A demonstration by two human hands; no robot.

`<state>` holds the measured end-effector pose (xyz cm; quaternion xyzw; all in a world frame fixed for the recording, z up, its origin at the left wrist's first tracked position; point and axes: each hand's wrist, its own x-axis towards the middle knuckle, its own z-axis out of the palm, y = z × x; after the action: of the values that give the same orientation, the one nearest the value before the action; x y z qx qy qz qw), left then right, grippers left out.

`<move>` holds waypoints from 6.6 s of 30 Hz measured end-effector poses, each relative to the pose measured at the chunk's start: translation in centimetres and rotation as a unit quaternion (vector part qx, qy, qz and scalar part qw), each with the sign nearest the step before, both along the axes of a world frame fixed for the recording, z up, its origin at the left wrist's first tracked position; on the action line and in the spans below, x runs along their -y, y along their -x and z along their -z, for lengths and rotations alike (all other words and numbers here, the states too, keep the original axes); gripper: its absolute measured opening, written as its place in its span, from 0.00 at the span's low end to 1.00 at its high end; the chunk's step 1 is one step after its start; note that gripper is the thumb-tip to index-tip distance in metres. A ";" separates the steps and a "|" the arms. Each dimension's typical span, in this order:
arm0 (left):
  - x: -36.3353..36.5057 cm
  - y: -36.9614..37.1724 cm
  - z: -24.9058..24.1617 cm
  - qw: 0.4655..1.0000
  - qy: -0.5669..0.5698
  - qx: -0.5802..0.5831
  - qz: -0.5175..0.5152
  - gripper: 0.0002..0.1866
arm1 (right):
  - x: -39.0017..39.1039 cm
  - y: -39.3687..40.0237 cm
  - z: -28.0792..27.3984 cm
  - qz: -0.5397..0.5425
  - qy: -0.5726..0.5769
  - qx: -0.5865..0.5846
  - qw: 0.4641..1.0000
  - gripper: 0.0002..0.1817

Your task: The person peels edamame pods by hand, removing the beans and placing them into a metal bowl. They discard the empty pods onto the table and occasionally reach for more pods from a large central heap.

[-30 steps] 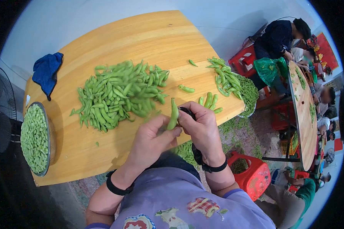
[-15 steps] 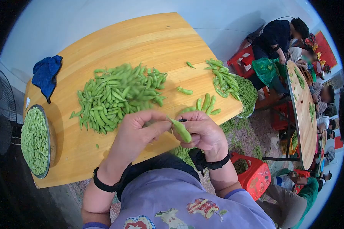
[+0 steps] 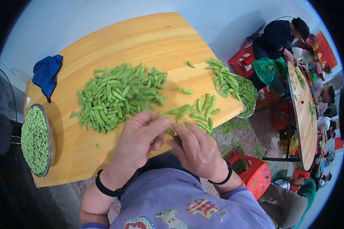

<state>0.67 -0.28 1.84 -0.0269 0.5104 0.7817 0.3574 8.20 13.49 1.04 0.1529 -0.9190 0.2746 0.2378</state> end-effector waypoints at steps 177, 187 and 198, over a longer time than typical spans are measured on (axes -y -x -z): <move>2.6 -0.9 3.3 0.985 -0.113 -0.066 0.114 0.08 | -0.8 -0.1 0.9 -0.125 0.448 0.370 0.804 0.07; 1.8 -0.8 4.1 0.934 -0.249 -0.225 0.119 0.12 | -0.3 -0.1 2.9 -0.291 0.731 0.462 0.409 0.10; 2.5 -1.2 2.3 0.973 0.074 -0.212 0.058 0.04 | 0.2 0.5 -0.9 -0.050 0.276 0.243 0.929 0.05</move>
<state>1.89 -2.76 -0.49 0.1429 0.6318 0.7074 0.2828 7.67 13.31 1.95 0.0554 -0.8279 0.5575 0.0265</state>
